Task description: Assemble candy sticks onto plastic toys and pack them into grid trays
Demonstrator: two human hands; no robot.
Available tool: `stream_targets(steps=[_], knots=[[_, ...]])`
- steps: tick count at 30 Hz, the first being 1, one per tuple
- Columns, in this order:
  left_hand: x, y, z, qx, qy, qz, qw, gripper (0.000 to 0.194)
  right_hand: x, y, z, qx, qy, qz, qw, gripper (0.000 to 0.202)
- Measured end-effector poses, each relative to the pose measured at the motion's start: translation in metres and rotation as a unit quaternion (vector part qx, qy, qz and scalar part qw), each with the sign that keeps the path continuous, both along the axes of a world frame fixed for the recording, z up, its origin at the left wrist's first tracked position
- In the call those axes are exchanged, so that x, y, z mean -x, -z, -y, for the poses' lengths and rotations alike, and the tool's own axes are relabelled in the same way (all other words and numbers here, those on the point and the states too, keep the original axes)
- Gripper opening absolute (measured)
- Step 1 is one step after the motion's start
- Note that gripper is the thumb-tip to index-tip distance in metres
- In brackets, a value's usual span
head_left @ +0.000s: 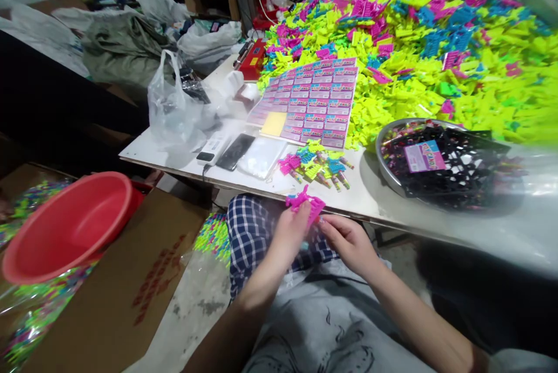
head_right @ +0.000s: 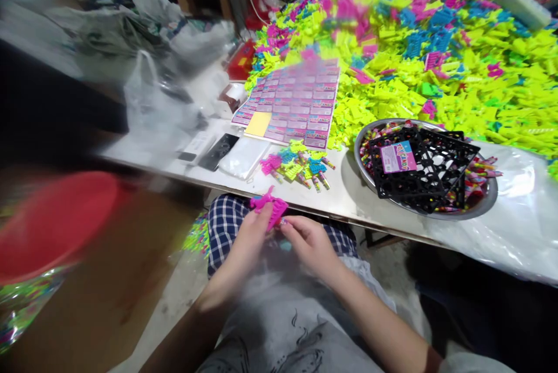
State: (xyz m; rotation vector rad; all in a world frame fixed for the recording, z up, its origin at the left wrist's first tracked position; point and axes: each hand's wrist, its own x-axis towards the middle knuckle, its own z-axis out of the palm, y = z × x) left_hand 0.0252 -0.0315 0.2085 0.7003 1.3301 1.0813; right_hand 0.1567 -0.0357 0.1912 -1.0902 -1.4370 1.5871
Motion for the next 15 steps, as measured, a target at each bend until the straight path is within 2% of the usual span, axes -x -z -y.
stream_targets(steps=[2,4,7,10,13,15], knots=[[0.002,-0.002,0.001,-0.042,-0.011,-0.066,0.997,0.035,0.001,-0.002,0.001,-0.018,0.007,0.026,0.999,0.032],[0.003,-0.003,0.002,-0.061,-0.017,-0.091,0.994,0.035,0.001,-0.001,0.000,-0.029,0.009,0.042,0.999,0.032],[0.007,-0.002,0.001,-0.016,0.032,0.014,0.999,0.038,0.002,0.002,-0.004,-0.042,-0.015,0.033,0.998,0.032],[0.010,0.000,0.001,0.032,0.070,0.135,0.988,0.039,0.002,0.004,-0.006,-0.060,-0.044,0.034,0.997,0.032],[0.007,0.001,0.007,0.041,0.033,0.119,0.992,0.041,-0.003,0.007,0.000,-0.104,-0.030,0.094,0.990,0.031],[0.003,0.005,0.013,0.042,0.018,0.097,0.994,0.048,-0.011,0.018,0.003,-0.140,0.007,0.145,0.979,0.030]])
